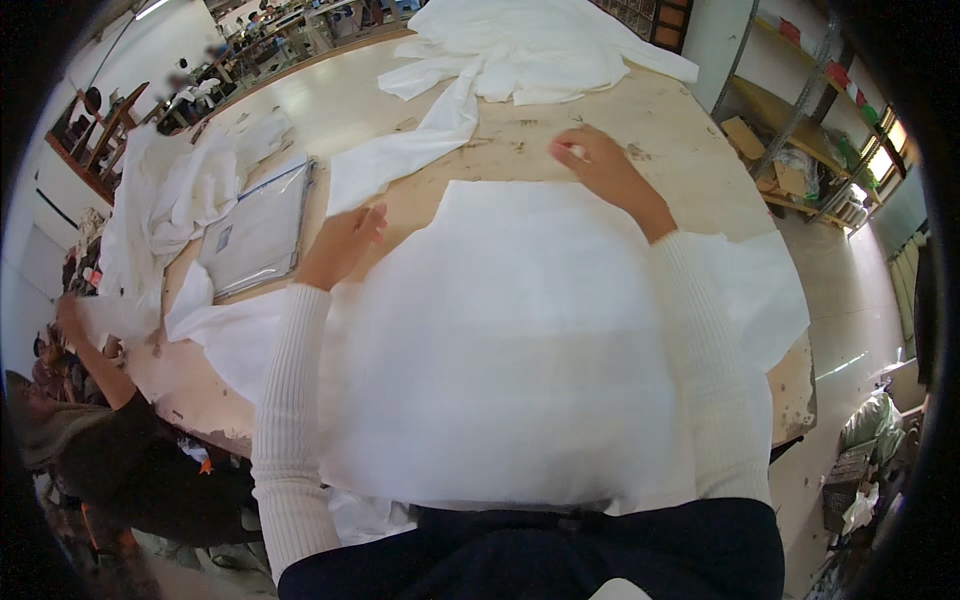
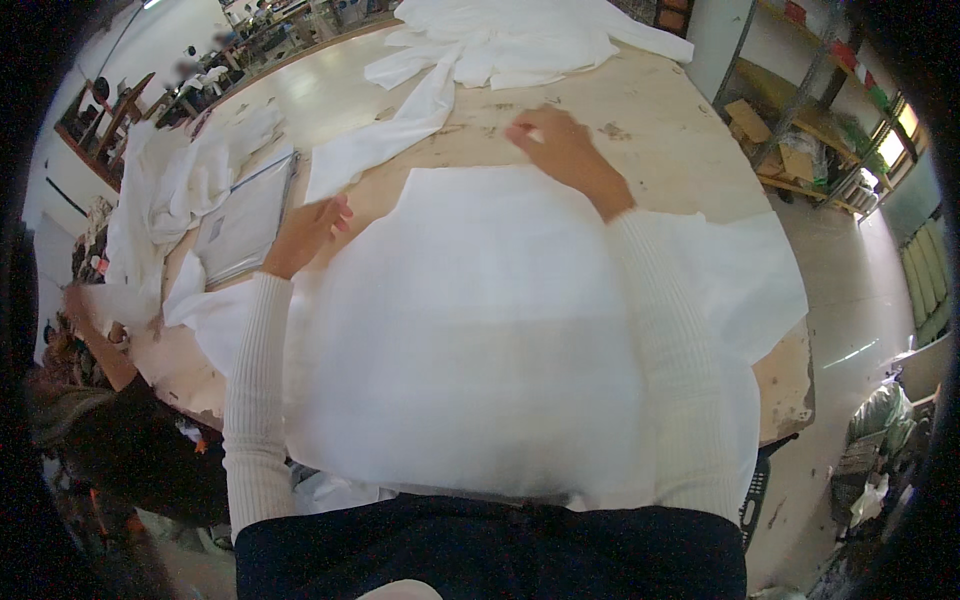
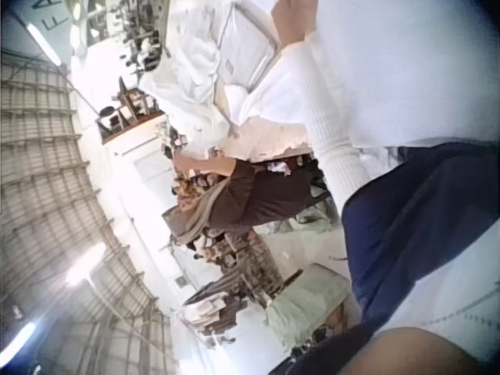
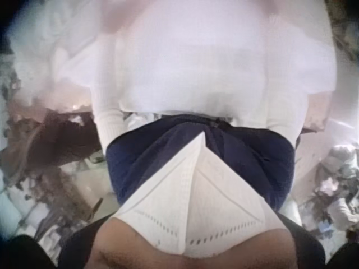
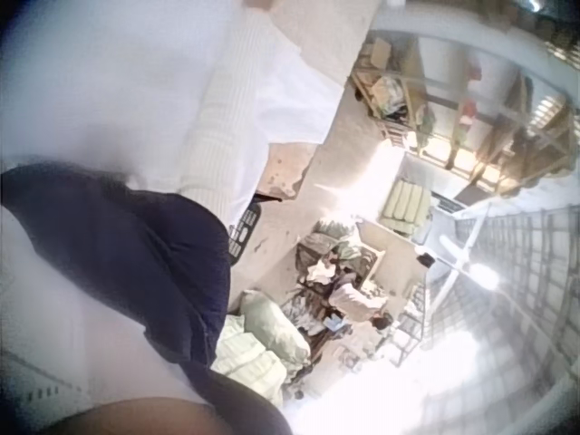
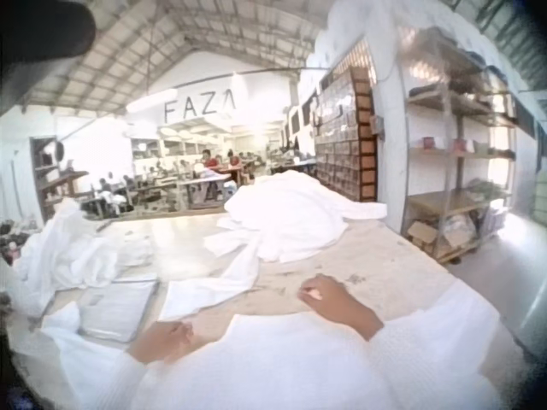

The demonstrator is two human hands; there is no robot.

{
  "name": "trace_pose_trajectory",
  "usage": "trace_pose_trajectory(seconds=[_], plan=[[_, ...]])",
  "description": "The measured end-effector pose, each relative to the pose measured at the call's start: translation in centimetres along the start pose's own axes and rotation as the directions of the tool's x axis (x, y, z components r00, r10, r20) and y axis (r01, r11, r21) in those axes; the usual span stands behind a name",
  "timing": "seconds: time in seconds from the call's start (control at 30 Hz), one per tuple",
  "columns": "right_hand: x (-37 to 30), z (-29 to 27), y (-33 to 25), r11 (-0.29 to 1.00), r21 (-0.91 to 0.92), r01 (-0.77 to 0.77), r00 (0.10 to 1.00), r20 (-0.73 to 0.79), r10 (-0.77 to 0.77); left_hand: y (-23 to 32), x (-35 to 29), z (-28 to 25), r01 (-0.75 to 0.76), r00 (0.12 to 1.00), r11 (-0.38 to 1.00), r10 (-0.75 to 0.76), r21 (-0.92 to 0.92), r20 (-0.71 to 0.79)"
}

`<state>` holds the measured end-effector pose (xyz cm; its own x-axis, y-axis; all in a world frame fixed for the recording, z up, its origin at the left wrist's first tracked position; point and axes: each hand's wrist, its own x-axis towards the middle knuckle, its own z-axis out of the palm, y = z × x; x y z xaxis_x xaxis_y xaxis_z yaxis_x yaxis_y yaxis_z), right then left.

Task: The person measures and cuts white fabric pieces on a worktable using a measuring tape and scissors. They repeatedly fold, align, and trim the fabric, then stack the cut pieces on the table.

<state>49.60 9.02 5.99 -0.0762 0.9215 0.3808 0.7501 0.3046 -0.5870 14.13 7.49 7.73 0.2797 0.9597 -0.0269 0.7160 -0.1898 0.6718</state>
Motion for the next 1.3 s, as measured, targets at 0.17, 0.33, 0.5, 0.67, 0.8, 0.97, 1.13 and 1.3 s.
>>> trace_pose_trajectory(seconds=[0.17, 0.33, 0.5, 0.67, 0.8, 0.97, 1.13, 1.3], plan=[[3.3, 6.8, -8.5, 0.979, -0.177, -0.105, 0.946, 0.287, 0.153, -3.6, -3.2, 0.5, -0.192, 0.981, 0.976, 0.187, 0.1, 0.061], [1.9, 10.7, -7.8, 1.0, 0.013, 0.006, 0.993, 0.114, -0.008, -3.2, -3.7, 2.0, -0.255, 0.967, 0.942, 0.249, -0.22, -0.057], [1.6, 10.8, -7.1, 0.981, 0.187, 0.059, 0.998, -0.006, -0.059, -3.0, -4.0, 1.8, -0.097, 0.986, 0.941, 0.046, -0.325, -0.16], [1.6, 11.7, -4.5, 0.94, 0.331, 0.086, 0.993, 0.051, -0.109, -2.9, -5.6, -0.4, -0.245, 0.928, 0.963, 0.267, 0.112, -0.261], [1.5, 12.1, -5.1, 0.951, 0.272, 0.145, 0.985, 0.047, -0.164, -5.3, -6.5, -2.0, -0.121, 0.969, 0.975, 0.156, 0.185, -0.191], [1.2, 12.0, -5.4, 0.941, 0.26, 0.215, 0.975, -0.007, -0.221, -6.9, -5.6, -0.2, -0.145, 0.876, 0.902, 0.308, 0.407, -0.372], [1.6, 12.1, -5.7, 0.938, 0.233, 0.258, 0.966, -0.039, -0.256, -2.4, -5.5, 2.0, -0.18, 0.923, 0.967, 0.229, 0.179, -0.31], [1.5, 11.8, -5.8, 0.963, 0.022, 0.27, 0.958, -0.105, -0.266, -4.8, -4.4, 1.0, -0.084, 0.97, 0.993, 0.061, -0.086, -0.235]])
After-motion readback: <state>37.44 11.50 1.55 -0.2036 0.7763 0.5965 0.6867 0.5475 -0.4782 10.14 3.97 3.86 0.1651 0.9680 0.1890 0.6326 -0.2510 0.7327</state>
